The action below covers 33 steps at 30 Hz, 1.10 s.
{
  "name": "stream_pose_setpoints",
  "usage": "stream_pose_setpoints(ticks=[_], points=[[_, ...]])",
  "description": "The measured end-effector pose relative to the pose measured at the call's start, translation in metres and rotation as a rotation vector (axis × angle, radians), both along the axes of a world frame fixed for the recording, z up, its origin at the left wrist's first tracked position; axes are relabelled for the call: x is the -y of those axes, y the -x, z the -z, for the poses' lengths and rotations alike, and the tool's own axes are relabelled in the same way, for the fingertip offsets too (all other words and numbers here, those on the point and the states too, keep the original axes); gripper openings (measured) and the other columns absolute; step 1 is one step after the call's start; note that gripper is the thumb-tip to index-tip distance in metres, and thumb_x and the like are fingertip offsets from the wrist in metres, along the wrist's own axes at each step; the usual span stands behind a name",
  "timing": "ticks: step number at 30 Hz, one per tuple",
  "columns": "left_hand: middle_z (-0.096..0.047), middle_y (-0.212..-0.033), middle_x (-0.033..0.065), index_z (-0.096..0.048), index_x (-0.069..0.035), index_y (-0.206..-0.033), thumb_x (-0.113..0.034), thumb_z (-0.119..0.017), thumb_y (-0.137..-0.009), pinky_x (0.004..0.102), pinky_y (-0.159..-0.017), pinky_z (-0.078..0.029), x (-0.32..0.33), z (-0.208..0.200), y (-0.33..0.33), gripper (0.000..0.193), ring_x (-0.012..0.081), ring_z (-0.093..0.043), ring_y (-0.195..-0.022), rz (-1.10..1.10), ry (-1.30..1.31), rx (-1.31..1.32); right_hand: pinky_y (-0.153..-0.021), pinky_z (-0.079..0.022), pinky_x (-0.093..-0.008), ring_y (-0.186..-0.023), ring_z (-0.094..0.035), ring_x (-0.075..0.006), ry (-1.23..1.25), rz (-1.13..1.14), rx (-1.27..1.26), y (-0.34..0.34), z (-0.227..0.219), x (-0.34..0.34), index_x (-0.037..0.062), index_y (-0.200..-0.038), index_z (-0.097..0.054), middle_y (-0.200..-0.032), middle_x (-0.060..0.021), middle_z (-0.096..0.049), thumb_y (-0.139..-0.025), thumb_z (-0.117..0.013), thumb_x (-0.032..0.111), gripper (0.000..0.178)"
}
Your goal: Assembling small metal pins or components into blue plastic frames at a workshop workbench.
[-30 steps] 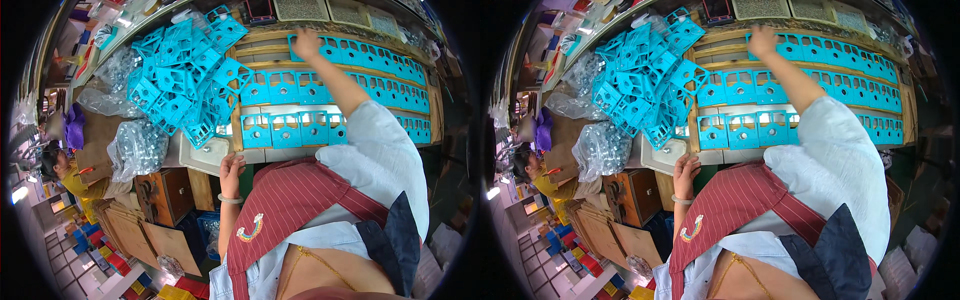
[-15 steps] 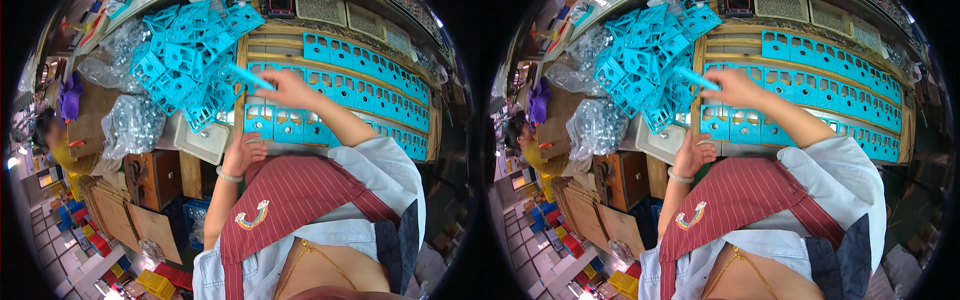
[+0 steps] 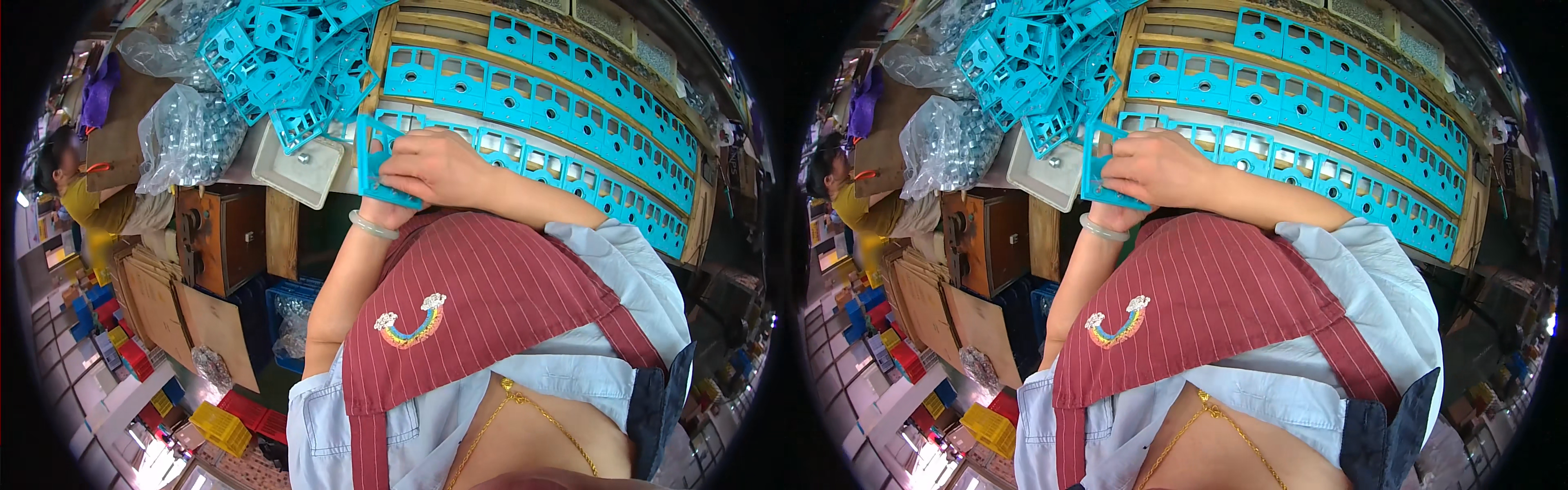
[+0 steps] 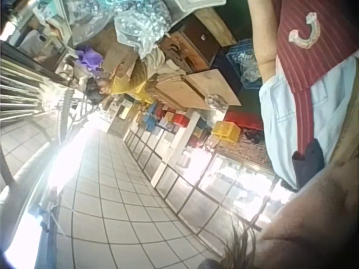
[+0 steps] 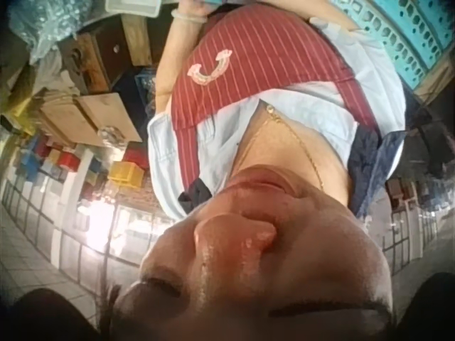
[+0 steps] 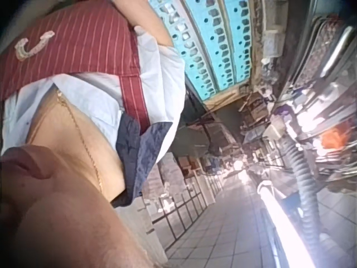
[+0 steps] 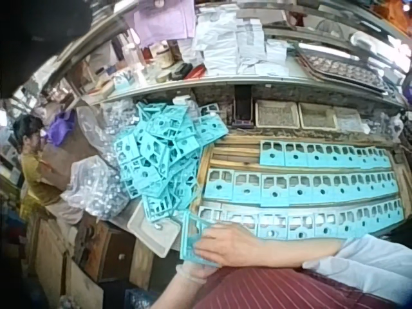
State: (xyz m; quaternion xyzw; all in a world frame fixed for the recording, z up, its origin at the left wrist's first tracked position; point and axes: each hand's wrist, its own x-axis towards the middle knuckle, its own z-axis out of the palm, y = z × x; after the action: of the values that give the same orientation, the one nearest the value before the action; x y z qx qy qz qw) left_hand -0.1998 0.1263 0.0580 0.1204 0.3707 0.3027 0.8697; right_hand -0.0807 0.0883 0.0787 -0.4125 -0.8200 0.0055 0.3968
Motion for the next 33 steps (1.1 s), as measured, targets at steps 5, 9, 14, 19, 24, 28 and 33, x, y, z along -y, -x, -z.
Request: stream_pose_setpoints(ticks=[5, 9, 14, 19, 24, 28, 33], points=[[-0.058, -0.077, 0.0006, -0.055, -0.015, -0.097, -0.051, -0.041, -0.090, 0.0243, -0.037, -0.035, -0.014, 0.074, 0.035, 0.040, 0.0122, -0.050, -0.053, 0.235, -0.106, 0.499, -0.060, -0.046, -0.0393, -0.070, -0.059, -0.0317, 0.583, 0.041, -0.267, 0.012, -0.006, 0.017, 0.0017, -0.078, -0.053, -0.074, -0.0132, -0.059, -0.087, -0.051, 0.015, 0.016], [-0.062, -0.098, 0.0096, -0.057, -0.010, -0.104, -0.038, -0.045, -0.091, 0.0355, -0.073, -0.052, -0.025, 0.091, 0.049, 0.034, 0.0227, -0.061, -0.086, 0.134, -0.034, 0.497, -0.057, -0.044, -0.0421, -0.064, -0.058, -0.0336, 0.743, -0.024, 0.102, 0.024, -0.006, 0.013, 0.0011, -0.074, -0.052, -0.068, -0.0155, -0.058, -0.086, -0.050, 0.021, 0.023], [-0.061, -0.105, 0.0093, -0.054, -0.008, -0.111, -0.033, -0.042, -0.096, 0.0368, -0.078, -0.050, -0.029, 0.082, 0.080, 0.031, 0.0221, -0.060, -0.092, 0.042, -0.202, 0.373, -0.058, -0.046, -0.0378, -0.064, -0.059, -0.0289, 0.489, 0.084, -0.135, 0.043, 0.017, -0.015, 0.0026, -0.082, -0.054, -0.070, -0.0118, -0.058, -0.085, -0.055, 0.016, 0.014], [-0.063, -0.098, 0.0036, -0.055, -0.013, -0.111, -0.045, -0.039, -0.096, 0.0379, -0.071, -0.049, -0.054, 0.105, 0.142, 0.039, 0.0212, -0.059, -0.087, -0.441, -0.147, 0.035, -0.060, -0.047, -0.0385, -0.071, -0.061, -0.0273, 0.521, 0.060, -0.091, 0.072, 0.060, -0.072, 0.0054, -0.093, -0.054, -0.075, -0.0116, -0.060, -0.085, -0.057, 0.018, 0.015], [-0.060, -0.106, 0.0070, -0.048, -0.011, -0.116, -0.029, -0.045, -0.097, 0.0392, -0.074, -0.054, -0.057, 0.126, 0.220, 0.027, 0.0217, -0.062, -0.087, -0.585, -0.217, -0.129, -0.066, -0.051, -0.0435, -0.082, -0.065, -0.0292, 0.470, 0.072, 0.337, 0.144, 0.115, -0.169, 0.0025, -0.098, -0.059, -0.086, -0.0169, -0.065, -0.081, -0.054, 0.015, 0.021], [-0.057, -0.094, 0.0054, -0.046, -0.010, -0.109, -0.017, -0.051, -0.094, 0.0362, -0.066, -0.053, -0.055, 0.095, 0.212, 0.018, 0.0202, -0.060, -0.080, -0.569, -0.281, -0.177, -0.063, -0.052, -0.0440, -0.081, -0.066, -0.0281, 0.299, 0.169, 0.587, 0.148, 0.148, -0.215, -0.0058, -0.090, -0.062, -0.087, -0.0197, -0.066, -0.077, -0.053, 0.010, 0.022], [-0.057, -0.092, 0.0062, -0.045, -0.007, -0.109, -0.007, -0.059, -0.087, 0.0314, -0.070, -0.050, -0.072, 0.121, 0.209, 0.026, 0.0179, -0.058, -0.080, -0.603, -0.350, -0.230, -0.071, -0.050, -0.0414, -0.077, -0.065, -0.0303, 0.609, -0.024, 0.013, 0.127, 0.108, -0.176, 0.0036, -0.093, -0.064, -0.078, -0.0159, -0.065, -0.082, -0.047, 0.007, 0.021]])
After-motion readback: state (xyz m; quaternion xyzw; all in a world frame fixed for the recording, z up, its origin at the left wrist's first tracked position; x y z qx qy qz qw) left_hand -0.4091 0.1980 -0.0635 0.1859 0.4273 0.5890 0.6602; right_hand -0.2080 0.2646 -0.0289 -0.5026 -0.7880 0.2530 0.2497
